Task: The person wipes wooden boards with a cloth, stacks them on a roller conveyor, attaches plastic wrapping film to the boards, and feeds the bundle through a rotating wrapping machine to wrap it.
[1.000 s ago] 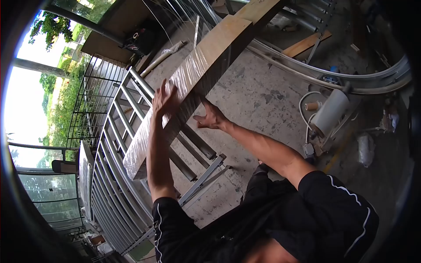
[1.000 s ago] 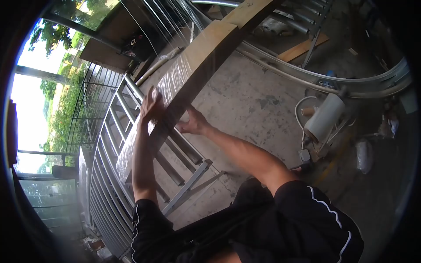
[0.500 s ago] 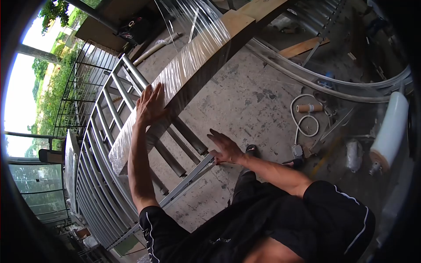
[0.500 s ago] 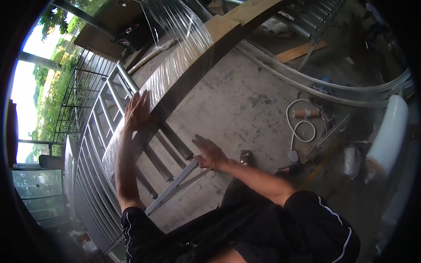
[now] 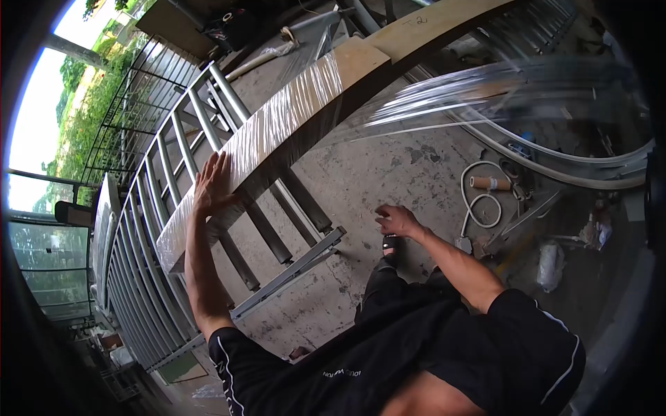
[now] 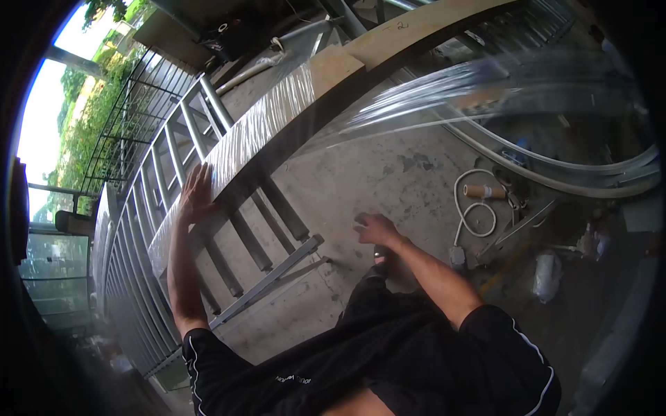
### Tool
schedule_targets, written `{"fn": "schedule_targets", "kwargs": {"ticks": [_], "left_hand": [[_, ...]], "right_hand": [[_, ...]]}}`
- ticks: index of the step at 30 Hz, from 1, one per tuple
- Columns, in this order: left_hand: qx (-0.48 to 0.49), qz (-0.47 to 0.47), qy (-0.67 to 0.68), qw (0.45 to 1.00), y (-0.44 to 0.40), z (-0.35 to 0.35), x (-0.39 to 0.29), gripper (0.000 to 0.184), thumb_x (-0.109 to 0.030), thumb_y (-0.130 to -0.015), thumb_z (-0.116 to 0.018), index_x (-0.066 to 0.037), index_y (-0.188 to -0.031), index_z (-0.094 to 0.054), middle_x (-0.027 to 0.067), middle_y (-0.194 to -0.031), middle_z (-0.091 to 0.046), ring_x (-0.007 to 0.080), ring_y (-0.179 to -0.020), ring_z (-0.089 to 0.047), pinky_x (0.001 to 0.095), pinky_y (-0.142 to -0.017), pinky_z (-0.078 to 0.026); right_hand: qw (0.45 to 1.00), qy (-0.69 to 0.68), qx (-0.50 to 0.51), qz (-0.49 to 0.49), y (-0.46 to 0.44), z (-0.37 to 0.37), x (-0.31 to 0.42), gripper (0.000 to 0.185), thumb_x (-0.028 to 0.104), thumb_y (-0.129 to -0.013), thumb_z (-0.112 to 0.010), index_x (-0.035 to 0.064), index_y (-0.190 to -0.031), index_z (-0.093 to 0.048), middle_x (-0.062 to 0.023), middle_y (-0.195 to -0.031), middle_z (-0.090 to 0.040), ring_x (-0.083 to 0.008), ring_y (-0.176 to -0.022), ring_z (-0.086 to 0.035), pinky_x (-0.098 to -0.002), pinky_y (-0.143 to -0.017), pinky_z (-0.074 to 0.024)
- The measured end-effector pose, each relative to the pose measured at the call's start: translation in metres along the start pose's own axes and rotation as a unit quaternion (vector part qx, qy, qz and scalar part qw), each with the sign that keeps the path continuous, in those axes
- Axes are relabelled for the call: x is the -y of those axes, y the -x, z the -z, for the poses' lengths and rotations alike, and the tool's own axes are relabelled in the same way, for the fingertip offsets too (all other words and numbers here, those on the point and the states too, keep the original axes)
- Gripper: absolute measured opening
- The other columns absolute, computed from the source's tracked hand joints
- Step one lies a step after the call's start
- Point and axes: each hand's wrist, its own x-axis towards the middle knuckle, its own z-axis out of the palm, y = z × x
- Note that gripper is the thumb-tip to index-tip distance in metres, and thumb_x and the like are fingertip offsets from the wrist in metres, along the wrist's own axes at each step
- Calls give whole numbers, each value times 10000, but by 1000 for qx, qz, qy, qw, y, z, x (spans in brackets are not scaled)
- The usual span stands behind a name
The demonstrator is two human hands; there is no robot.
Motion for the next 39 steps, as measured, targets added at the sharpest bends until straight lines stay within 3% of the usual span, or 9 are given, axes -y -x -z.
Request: {"fn": "schedule_targets", "kwargs": {"ticks": [5,9,16,20,27,29,34,36,39], "left_hand": [[-23,44,4,999,26,-13,17,1023,-370,-534,-753,-135,-1422,-301,145,-1479,-246,332,-1372,-210,576,-1063,-216],[-38,58,21,997,31,-14,19,964,-367,-591,-746,-155,-1421,-304,173,-1482,-219,340,-1377,-194,599,-1056,-215],[-163,97,-5,982,56,-35,8,825,-382,-699,-740,-163,-1399,-362,179,-1461,-288,343,-1356,-269,568,-1060,-232],[-261,63,-55,962,60,-44,16,794,-382,-645,-779,-65,-1305,-472,187,-1326,-477,337,-1253,-433,416,-1035,-360],[-256,98,-70,959,70,-42,21,778,-361,-605,-793,-84,-1277,-517,160,-1312,-500,314,-1243,-453,399,-1010,-400],[-230,110,-93,962,74,-40,23,721,-419,-697,-734,-77,-1287,-500,144,-1311,-505,281,-1240,-461,389,-1012,-408],[-227,113,-97,962,83,-46,32,721,-394,-698,-732,-83,-1300,-488,138,-1329,-490,281,-1251,-450,387,-1020,-396],[-239,116,-62,962,85,-49,37,853,-287,-557,-812,-114,-1321,-476,127,-1355,-466,294,-1269,-425,396,-1034,-380],[-233,121,-58,963,88,-49,38,865,-292,-561,-811,-119,-1333,-461,125,-1366,-453,293,-1278,-414,394,-1037,-376]], "right_hand": [[973,112,187,-79,86,-8,-55,389,349,-767,-623,119,-1080,-626,-108,-961,-664,-303,-901,-636,-396,-782,-503],[948,149,242,-141,155,-17,-145,398,356,-767,-628,106,-1077,-629,-112,-998,-662,-304,-937,-628,-415,-810,-495],[963,89,156,-202,226,-4,-202,314,247,-765,-666,92,-1037,-655,-120,-949,-674,-252,-882,-656,-362,-777,-517],[974,28,111,-193,224,-13,-226,289,213,-771,-670,94,-1034,-650,-108,-928,-676,-221,-851,-663,-347,-752,-522],[979,28,95,-179,192,5,-162,337,231,-780,-672,59,-1064,-619,-138,-953,-661,-262,-872,-652,-356,-746,-511],[978,34,110,-173,187,9,-148,304,222,-808,-643,61,-1065,-619,-131,-920,-669,-263,-842,-658,-352,-728,-510],[974,35,133,-178,184,14,-141,268,210,-839,-607,60,-1061,-622,-118,-857,-680,-244,-775,-671,-343,-701,-512],[973,31,131,-188,188,11,-141,260,209,-845,-600,61,-1058,-624,-115,-840,-681,-235,-757,-675,-341,-694,-512],[971,47,143,-186,189,12,-139,267,220,-851,-590,64,-1066,-623,-126,-867,-680,-219,-777,-678,-343,-708,-515]]}}
